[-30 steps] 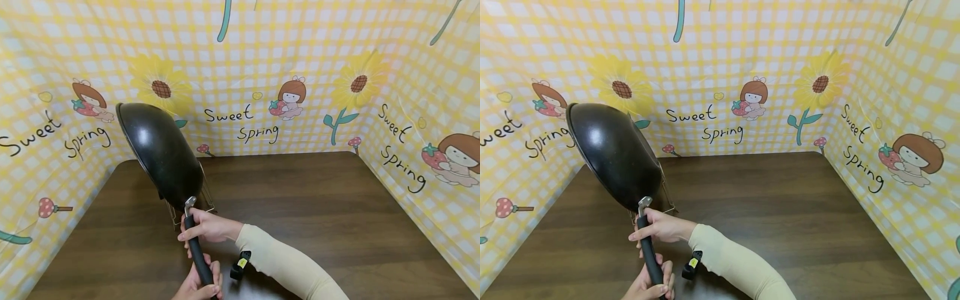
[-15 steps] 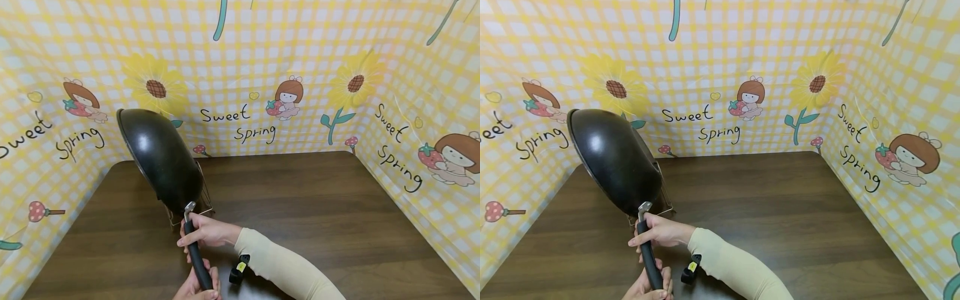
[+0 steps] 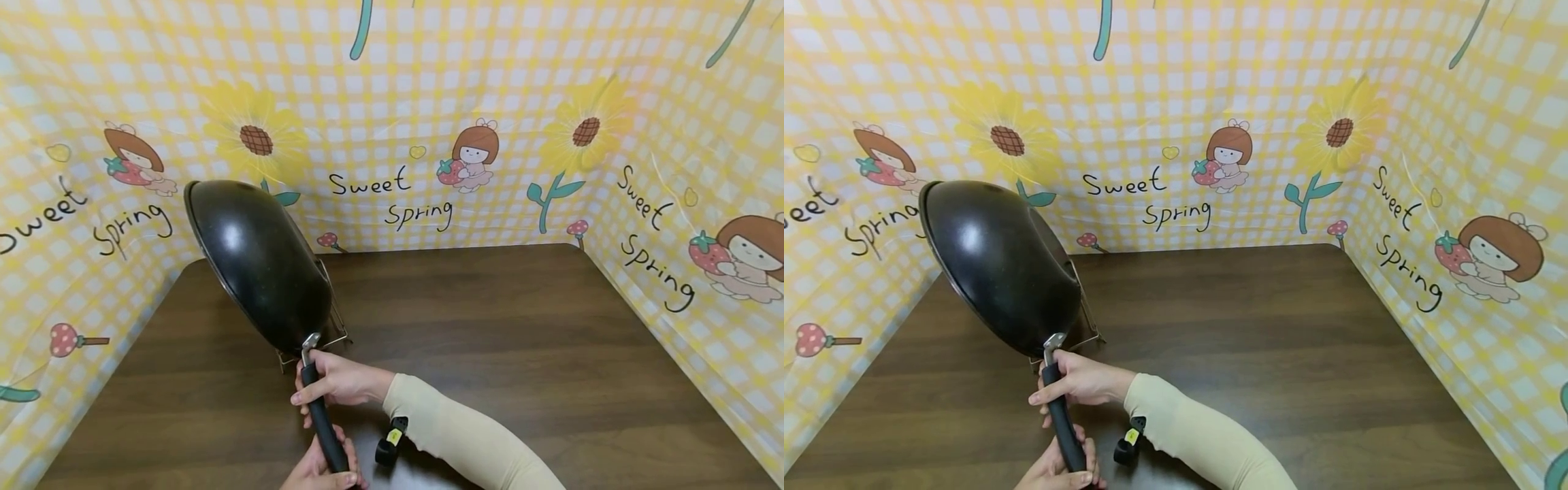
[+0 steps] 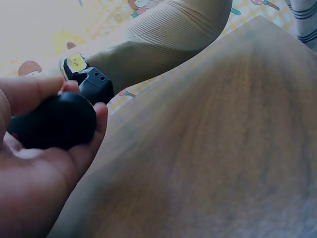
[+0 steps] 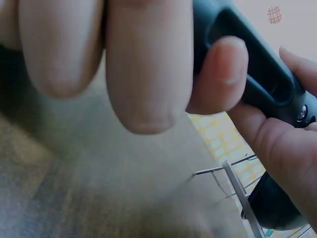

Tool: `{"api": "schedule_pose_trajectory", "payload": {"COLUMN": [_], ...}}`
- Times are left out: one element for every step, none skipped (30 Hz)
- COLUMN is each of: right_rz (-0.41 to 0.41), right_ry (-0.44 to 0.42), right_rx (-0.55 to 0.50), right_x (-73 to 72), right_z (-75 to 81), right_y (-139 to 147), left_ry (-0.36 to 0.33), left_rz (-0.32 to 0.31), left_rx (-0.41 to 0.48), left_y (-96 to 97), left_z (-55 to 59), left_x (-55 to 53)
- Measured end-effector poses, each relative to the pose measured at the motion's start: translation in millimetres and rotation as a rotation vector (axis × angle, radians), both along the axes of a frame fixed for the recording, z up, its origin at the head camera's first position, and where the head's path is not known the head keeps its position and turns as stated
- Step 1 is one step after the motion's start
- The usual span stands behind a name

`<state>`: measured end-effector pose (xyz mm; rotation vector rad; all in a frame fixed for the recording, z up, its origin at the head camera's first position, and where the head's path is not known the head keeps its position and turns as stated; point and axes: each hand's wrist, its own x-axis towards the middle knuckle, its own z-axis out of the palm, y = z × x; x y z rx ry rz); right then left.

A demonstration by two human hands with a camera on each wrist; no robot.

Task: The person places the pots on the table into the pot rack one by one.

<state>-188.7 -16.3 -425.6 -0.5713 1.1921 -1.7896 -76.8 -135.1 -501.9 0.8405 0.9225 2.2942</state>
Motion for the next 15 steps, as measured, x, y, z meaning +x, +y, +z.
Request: {"api": "schedule_pose_trajectory", "payload": {"right_rz": [-0.002,-0.002,-0.002,-0.005,-0.006,-0.008,-0.007,-0.005,-0.003,0.0,0.004,0.008,0.011,0.012,0.014], "right_ry": [-0.002,-0.002,-0.002,-0.003,-0.003,-0.003,-0.003,0.0,0.0,0.001,0.003,0.006,0.011,0.015,0.021], "right_rx": [-0.002,-0.003,-0.003,-0.004,-0.003,-0.001,0.003,0.007,0.01,0.014,0.017,0.021,0.025,0.027,0.03], "right_x": [-0.2,-0.4,-0.7,-0.9,-1.1,-1.3,-1.5,-1.6,-1.8,-2.0,-2.2,-2.5,-3.0,-3.7,-4.3], "right_z": [-1.0,-1.8,-2.7,-3.5,-4.4,-5.3,-6.0,-6.8,-7.5,-8.1,-8.7,-8.9,-9.2,-9.9,-10.0], "right_y": [0.2,-0.1,-0.4,-0.7,-0.8,-0.8,-0.8,-0.8,-0.7,-0.6,-0.4,-0.1,0.1,0.3,0.6], "left_ry": [-0.019,-0.046,-0.062,-0.083,-0.102,-0.114,-0.131,-0.149,-0.171,-0.192,-0.211,-0.22,-0.226,-0.231,-0.235], "left_rz": [0.006,0.013,0.023,0.033,0.044,0.062,0.08,0.094,0.107,0.116,0.123,0.133,0.14,0.146,0.153], "left_rx": [-0.023,-0.046,-0.073,-0.1,-0.132,-0.168,-0.207,-0.243,-0.277,-0.308,-0.333,-0.355,-0.372,-0.389,-0.407], "left_y": [-0.5,-1.5,-2.5,-3.5,-4.5,-5.5,-6.4,-7.2,-7.9,-8.6,-9.2,-9.8,-10.3,-10.6,-10.7], "left_z": [1.2,2.5,3.7,4.8,5.8,6.7,7.4,8.0,8.6,9.2,9.6,9.9,10.2,10.8,11.5], "left_x": [0.1,0.3,0.4,0.5,0.5,0.6,0.5,0.3,0.2,0.1,-0.1,-0.1,-0.5,-0.8,-1.1]}}
